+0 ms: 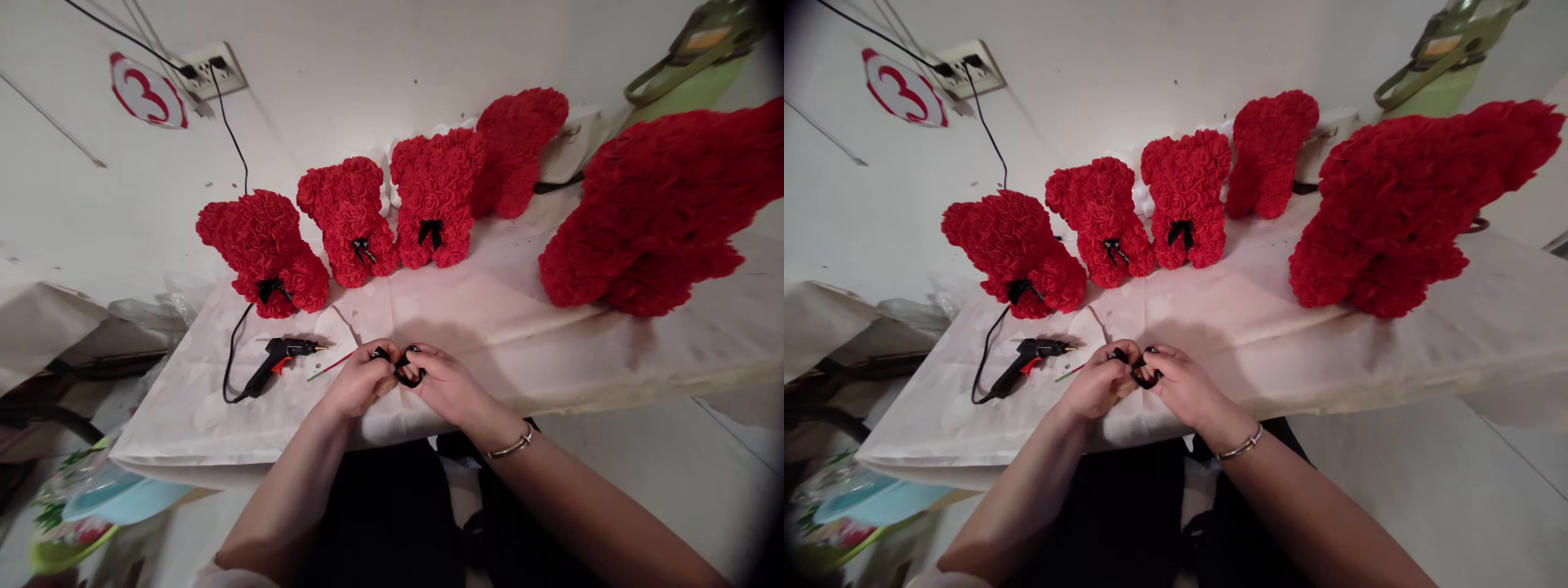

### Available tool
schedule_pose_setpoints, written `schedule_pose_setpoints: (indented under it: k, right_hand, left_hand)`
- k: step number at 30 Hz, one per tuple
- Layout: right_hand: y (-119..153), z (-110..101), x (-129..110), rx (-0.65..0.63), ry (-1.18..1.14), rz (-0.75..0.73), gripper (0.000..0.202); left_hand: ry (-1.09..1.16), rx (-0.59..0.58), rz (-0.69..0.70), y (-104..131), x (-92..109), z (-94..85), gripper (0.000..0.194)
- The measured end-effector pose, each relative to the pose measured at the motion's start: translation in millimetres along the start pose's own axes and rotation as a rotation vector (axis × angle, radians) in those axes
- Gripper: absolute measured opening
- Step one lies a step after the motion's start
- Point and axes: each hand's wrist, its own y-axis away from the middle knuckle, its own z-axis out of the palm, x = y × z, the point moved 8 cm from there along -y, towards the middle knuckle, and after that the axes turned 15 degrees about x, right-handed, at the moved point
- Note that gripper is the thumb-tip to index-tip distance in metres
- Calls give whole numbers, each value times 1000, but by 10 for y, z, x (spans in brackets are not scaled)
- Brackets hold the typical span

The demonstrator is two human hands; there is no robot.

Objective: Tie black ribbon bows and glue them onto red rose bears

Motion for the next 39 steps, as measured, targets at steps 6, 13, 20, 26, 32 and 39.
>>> schedule_pose_setpoints:
  k: [6,13,20,26,32,39]
  right_hand:
    - [-35,-66,-45,49,-18,-31,33]
    - [-57,-105,-36,57,0,-39,37]
    - [18,-1,-58,53,98,-108,36]
    - [-11,6,-67,54,163,-148,29]
    - [-3,26,-84,25,190,-147,30]
    - [-12,35,-55,28,317,-196,25]
  left_hand:
    - [78,21,30,-8,-5,-37,23]
    - [106,32,38,-13,0,-41,28]
    - [115,66,92,-16,11,-53,30]
    - [108,59,101,-29,4,-61,35]
    - [122,70,88,-28,21,-60,40]
    - [72,70,80,22,29,-9,38]
